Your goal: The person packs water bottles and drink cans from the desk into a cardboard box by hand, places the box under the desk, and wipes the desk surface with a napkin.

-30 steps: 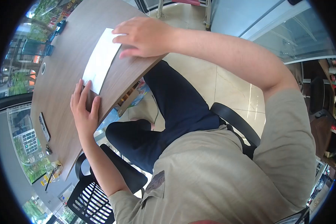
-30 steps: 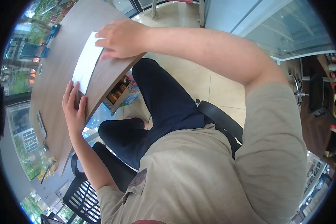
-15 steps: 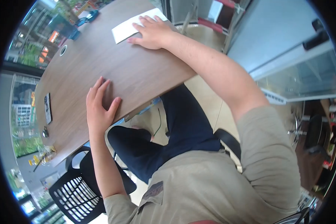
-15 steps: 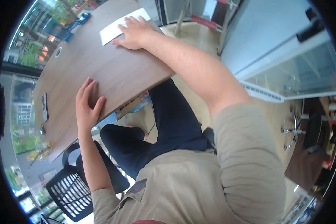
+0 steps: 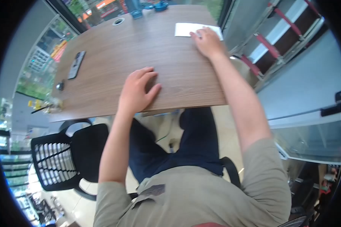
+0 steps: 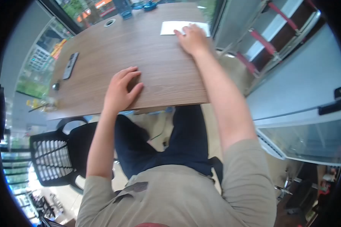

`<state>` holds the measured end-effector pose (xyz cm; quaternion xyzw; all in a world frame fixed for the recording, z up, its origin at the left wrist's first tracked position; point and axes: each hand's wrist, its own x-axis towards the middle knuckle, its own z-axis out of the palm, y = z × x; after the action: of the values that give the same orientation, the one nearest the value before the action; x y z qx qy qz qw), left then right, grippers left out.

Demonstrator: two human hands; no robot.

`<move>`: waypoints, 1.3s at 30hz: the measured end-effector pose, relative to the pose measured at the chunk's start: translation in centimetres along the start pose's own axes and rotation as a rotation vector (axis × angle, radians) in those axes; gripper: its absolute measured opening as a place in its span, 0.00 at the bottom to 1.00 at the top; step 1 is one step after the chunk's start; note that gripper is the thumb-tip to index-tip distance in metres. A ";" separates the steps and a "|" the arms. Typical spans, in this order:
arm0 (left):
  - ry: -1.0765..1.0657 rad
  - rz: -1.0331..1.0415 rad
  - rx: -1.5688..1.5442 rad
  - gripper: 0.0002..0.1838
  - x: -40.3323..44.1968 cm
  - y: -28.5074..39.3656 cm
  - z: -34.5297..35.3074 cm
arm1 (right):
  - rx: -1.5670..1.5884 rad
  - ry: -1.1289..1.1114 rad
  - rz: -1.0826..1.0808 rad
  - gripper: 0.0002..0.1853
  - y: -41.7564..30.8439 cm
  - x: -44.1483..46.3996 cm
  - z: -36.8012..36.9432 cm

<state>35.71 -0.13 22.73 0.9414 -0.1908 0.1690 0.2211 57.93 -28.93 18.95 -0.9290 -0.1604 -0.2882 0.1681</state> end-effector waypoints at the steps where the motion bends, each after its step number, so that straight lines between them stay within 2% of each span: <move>1: 0.001 -0.040 -0.007 0.19 0.1 0.0 0.5 | -0.055 -0.010 -0.010 0.31 1.6 -0.1 -0.8; 3: -0.026 -0.099 0.001 0.23 -0.1 0.0 0.9 | 0.108 -0.051 0.033 0.31 0.5 -0.3 -0.7; 4: -0.001 -0.130 0.002 0.23 -0.4 -0.1 1.3 | 0.087 0.010 0.011 0.30 0.9 -0.2 0.1; 5: 0.006 -0.112 0.051 0.28 -0.9 0.0 2.2 | 0.081 -0.028 0.078 0.29 -0.4 -0.5 -1.3; 8: -0.010 -0.184 0.253 0.44 -3.5 3.4 2.8 | 0.097 -0.040 -0.029 0.28 0.8 -0.4 -0.1; 11: -0.002 -0.239 0.227 0.50 -6.0 5.8 2.7 | 0.064 -0.076 -0.089 0.27 0.7 -0.7 -0.5; 15: 0.108 -0.302 0.182 0.51 -10.9 7.1 3.5 | -0.045 -0.089 -0.137 0.29 -0.4 -1.8 -1.0; 18: 0.211 -0.240 0.074 0.48 -14.3 8.2 4.1 | -0.061 -0.154 -0.165 0.31 0.2 -2.7 -1.3; 22: 0.237 -0.276 0.069 0.46 -19.4 8.3 6.8 | -0.042 -0.254 -0.215 0.30 1.8 -3.9 -1.9; 24: 0.170 -0.469 0.103 0.45 -23.2 7.2 8.4 | 0.019 -0.285 -0.234 0.29 0.0 -4.7 -1.8; 26: 0.096 -0.534 0.182 0.45 -26.9 5.3 7.3 | 0.006 -0.279 -0.210 0.29 -1.1 -7.2 -3.4; 27: 0.038 -0.610 0.254 0.44 -28.5 3.8 6.5 | 0.003 -0.277 -0.260 0.29 -1.9 -8.2 -3.6; 29: -0.138 -0.907 0.293 0.43 -33.4 2.2 6.9 | 0.028 -0.278 -0.340 0.28 -4.6 -11.5 -5.6; 31: -0.222 -1.036 0.223 0.41 -37.6 1.8 3.9 | 0.137 -0.244 -0.437 0.25 -9.4 -15.0 -7.3; 33: -0.135 -1.095 0.212 0.40 -39.6 1.7 4.1 | 0.548 -0.108 -0.650 0.21 -11.8 -18.6 -7.6; 36: -0.143 -1.201 0.260 0.42 -41.5 1.1 1.2 | 0.639 -0.018 -0.985 0.10 -18.7 -25.3 -8.6; 39: -0.131 -1.368 0.169 0.48 -43.0 0.4 -0.4 | 0.736 -0.111 -0.924 0.05 -24.1 -28.7 -8.0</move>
<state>-1.94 11.97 5.86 0.8724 0.4464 -0.0515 0.1920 22.09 -16.48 13.56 -0.6574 -0.6460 -0.2078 0.3276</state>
